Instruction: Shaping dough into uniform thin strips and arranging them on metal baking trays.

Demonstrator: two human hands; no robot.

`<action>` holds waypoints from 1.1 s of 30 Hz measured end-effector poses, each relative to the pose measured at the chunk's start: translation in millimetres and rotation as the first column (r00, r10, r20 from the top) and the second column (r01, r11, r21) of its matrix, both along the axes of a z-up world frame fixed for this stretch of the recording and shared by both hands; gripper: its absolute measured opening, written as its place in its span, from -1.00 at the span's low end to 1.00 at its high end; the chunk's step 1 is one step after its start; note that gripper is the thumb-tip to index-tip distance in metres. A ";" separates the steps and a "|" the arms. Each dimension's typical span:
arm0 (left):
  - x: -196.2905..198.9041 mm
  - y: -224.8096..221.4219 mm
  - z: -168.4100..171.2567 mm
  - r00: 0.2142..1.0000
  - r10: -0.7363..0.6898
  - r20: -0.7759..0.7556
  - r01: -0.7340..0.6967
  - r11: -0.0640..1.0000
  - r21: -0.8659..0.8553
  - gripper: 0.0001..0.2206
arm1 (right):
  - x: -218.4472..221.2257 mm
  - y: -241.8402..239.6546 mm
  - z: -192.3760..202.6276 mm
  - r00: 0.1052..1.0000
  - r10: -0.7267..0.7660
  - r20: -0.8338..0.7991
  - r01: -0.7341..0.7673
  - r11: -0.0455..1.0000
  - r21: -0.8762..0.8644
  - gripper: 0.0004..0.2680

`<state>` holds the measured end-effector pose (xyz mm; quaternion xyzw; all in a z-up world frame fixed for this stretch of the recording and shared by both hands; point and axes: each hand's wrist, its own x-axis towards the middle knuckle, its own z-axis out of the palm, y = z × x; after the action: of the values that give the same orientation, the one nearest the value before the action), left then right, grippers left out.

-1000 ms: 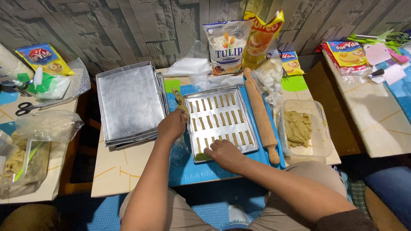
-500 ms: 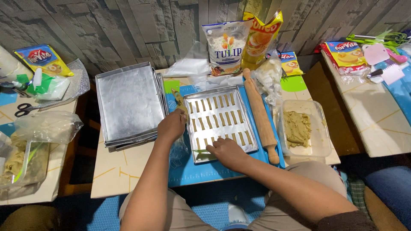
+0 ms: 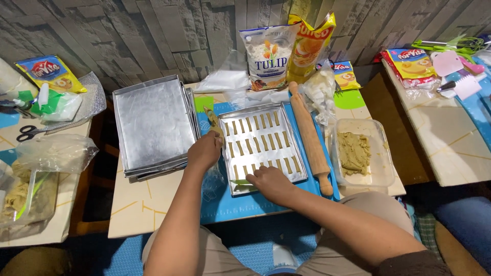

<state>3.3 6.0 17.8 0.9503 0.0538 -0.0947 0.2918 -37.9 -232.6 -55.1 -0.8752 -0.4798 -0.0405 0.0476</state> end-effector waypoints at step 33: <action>-2.6 -3.0 14.0 0.999 -0.039 -0.017 0.040 0.999 0.036 -0.62 | 33.8 -111.9 108.6 0.643 -0.554 -0.529 0.672 0.739 0.043 -0.76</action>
<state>0.6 2.9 31.8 0.9554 0.0391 -0.1072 0.2722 -4.1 -344.5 53.5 -0.9545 -0.1159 0.1087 0.2522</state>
